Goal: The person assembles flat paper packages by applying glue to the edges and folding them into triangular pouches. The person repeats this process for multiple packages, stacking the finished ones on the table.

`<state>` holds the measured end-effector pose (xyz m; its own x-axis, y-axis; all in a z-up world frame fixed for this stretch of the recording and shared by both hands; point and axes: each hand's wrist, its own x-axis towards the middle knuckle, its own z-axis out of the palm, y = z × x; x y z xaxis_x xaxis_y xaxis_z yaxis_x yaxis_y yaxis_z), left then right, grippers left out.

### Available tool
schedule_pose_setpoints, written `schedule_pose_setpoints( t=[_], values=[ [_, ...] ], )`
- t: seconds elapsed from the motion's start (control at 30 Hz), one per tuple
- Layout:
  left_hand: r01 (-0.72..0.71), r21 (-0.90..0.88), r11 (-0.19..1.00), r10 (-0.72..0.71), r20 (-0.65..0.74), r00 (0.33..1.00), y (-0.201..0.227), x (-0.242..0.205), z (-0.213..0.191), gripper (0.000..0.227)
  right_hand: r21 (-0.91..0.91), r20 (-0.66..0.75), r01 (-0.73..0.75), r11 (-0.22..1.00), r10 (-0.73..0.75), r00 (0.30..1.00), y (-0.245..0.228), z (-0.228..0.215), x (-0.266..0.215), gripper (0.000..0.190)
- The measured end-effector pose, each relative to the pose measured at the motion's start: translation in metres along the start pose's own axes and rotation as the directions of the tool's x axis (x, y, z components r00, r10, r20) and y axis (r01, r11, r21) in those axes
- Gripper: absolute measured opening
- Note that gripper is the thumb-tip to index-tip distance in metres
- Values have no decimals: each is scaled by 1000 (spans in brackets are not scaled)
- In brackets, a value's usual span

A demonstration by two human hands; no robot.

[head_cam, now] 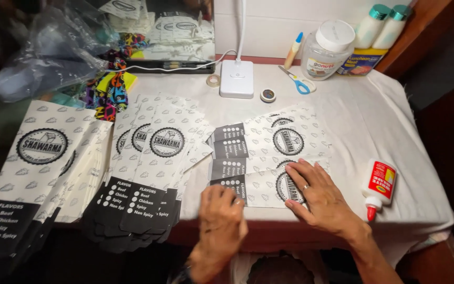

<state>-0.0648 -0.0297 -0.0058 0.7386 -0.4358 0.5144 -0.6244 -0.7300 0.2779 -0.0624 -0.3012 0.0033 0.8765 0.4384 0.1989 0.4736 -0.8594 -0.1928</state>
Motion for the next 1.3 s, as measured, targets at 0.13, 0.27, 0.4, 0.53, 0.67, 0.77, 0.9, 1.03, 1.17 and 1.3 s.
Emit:
schedule_pose_setpoints(
  t=[0.13,0.27,0.4,0.53,0.67,0.77,0.9,1.03,1.17,1.3],
  values=[
    [-9,23,1000,9,-25,1000,45,38,47,66,-137,8,32,990,-31,999,2,7,-3,77],
    [109,130,986,-125,124,984,53,25,87,56,-214,-16,42,976,-46,999,4,7,-5,79],
    [166,312,935,-178,8,984,14,-5,52,63,-247,24,-77,966,86,996,10,7,-18,103],
    [292,339,894,-317,19,948,-21,-33,40,77,-394,-32,-212,894,218,976,25,16,-28,140],
    [314,600,735,-321,-100,942,-14,-30,42,85,-310,1,-380,871,400,916,23,15,-30,148],
    [363,308,879,-389,26,921,5,-24,28,96,-287,70,-427,858,463,883,27,15,-34,158],
    [-148,212,966,167,-74,983,21,-22,17,72,115,3,-415,902,418,909,14,-8,-34,127],
    [-214,-37,976,200,-228,953,15,-28,-8,62,424,36,-500,755,538,842,-5,-40,-34,115],
    [229,-225,947,-247,-57,967,-37,-21,-63,51,455,-178,-321,830,438,881,-9,-31,-46,87],
    [522,-223,824,-567,-279,775,-120,-11,-96,19,61,-529,-167,984,174,830,19,-13,-58,32]
  ],
)
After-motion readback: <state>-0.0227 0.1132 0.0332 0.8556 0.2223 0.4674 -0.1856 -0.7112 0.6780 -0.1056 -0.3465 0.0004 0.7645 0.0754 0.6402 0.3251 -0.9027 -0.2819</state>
